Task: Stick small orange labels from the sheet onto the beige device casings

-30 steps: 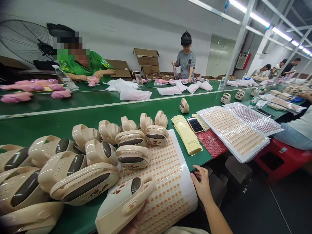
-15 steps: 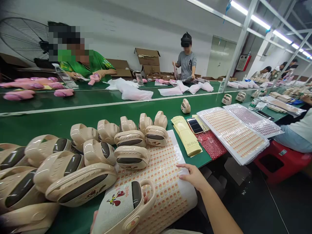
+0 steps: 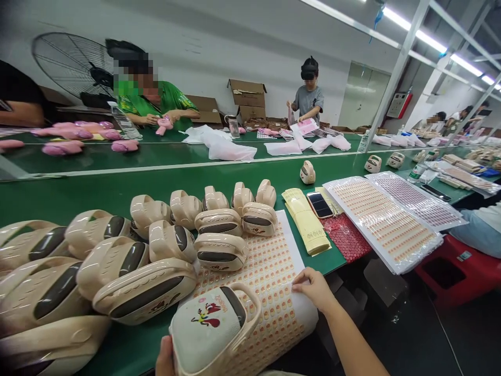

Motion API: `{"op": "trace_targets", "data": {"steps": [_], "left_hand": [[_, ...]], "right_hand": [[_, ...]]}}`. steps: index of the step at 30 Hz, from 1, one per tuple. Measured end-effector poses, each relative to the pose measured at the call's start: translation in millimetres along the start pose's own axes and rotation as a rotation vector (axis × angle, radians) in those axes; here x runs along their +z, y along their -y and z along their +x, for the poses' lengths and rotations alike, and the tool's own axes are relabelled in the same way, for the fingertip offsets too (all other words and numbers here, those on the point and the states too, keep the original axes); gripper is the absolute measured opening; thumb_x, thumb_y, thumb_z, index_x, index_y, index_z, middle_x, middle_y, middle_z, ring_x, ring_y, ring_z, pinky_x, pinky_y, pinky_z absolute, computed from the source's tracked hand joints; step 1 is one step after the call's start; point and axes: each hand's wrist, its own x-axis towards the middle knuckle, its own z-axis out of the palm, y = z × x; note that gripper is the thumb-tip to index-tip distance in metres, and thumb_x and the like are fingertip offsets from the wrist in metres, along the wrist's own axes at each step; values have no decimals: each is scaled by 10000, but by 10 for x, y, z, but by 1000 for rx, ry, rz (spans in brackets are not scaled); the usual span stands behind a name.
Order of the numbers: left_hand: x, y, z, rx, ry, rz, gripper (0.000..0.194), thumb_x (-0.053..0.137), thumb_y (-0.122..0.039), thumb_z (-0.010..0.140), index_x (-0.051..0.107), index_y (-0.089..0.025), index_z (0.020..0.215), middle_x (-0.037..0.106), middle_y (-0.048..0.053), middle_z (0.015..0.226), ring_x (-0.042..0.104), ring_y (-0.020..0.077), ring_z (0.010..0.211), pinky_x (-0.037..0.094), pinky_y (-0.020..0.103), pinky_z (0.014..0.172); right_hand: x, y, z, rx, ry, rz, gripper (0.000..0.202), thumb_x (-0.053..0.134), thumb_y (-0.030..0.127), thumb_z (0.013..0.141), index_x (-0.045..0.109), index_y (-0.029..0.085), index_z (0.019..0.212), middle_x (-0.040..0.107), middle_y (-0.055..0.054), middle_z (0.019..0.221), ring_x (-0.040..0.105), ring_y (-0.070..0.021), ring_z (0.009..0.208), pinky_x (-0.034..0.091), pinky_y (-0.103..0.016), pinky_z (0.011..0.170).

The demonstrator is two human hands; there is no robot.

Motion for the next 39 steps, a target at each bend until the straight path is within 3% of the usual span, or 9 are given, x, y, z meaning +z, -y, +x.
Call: {"op": "trace_targets", "data": {"steps": [3,5,7,10,13,18,27,32,39], "left_hand": [[132,12,7,207,-168,505,750,708,-535,566,487,-280,1235,680,57,1087,530,340,1113,383,492,968],[199,21,19,373,-188,853,921,776,-550,411,473,-261,1231,576,83,1235,467,370,1167,323,515,1007],[212,33,45,518,-73,1151,931,795,-521,390,466,-255,1219,521,100,1273,436,371,1192,301,528,1018],[157,25,111,638,241,1410,841,762,-447,524,385,-292,1260,509,110,1253,478,345,1159,384,528,957],[130,-31,163,690,470,1553,871,759,-358,565,292,-313,1300,479,125,1258,487,333,1151,434,509,915],[210,-109,146,656,518,1648,887,763,-308,578,253,-320,1303,453,135,1255,468,334,1164,424,521,921],[134,-64,188,748,519,1624,851,735,-398,593,266,-298,1296,460,147,1261,484,321,1157,456,493,899],[174,-77,135,692,477,1654,874,770,-350,554,288,-318,1282,495,130,1229,510,336,1126,458,505,887],[167,-51,142,700,495,1572,903,766,-400,553,270,-303,1302,467,143,1247,495,341,1144,455,508,895]], "right_hand": [[-84,115,-16,-29,-241,53,230,776,361,473,657,177,542,596,-51,852,562,-205,763,436,-347,714],[-73,286,-67,-67,-250,49,228,762,377,511,663,181,574,578,-51,880,544,-193,779,423,-322,707],[21,511,-153,-112,-47,49,194,745,360,556,661,188,588,575,-24,761,523,-164,716,409,-294,669],[268,835,-287,-108,344,46,150,741,306,572,652,186,586,555,14,606,473,-123,588,381,-258,583],[494,1020,-337,-55,482,-56,85,732,197,564,649,183,583,545,38,569,424,-95,538,344,-229,531],[633,1056,-318,-23,472,-177,123,681,70,578,629,180,557,523,62,543,409,-83,535,334,-209,529],[660,944,-385,-121,429,-239,134,647,49,623,628,181,614,567,47,617,469,-99,602,366,-211,582],[637,952,-398,-206,457,-292,165,629,18,640,614,180,617,558,30,664,503,-116,675,386,-229,648],[572,859,-456,-385,466,-342,122,668,118,679,651,197,771,465,-10,821,478,-163,831,418,-310,772]]}}
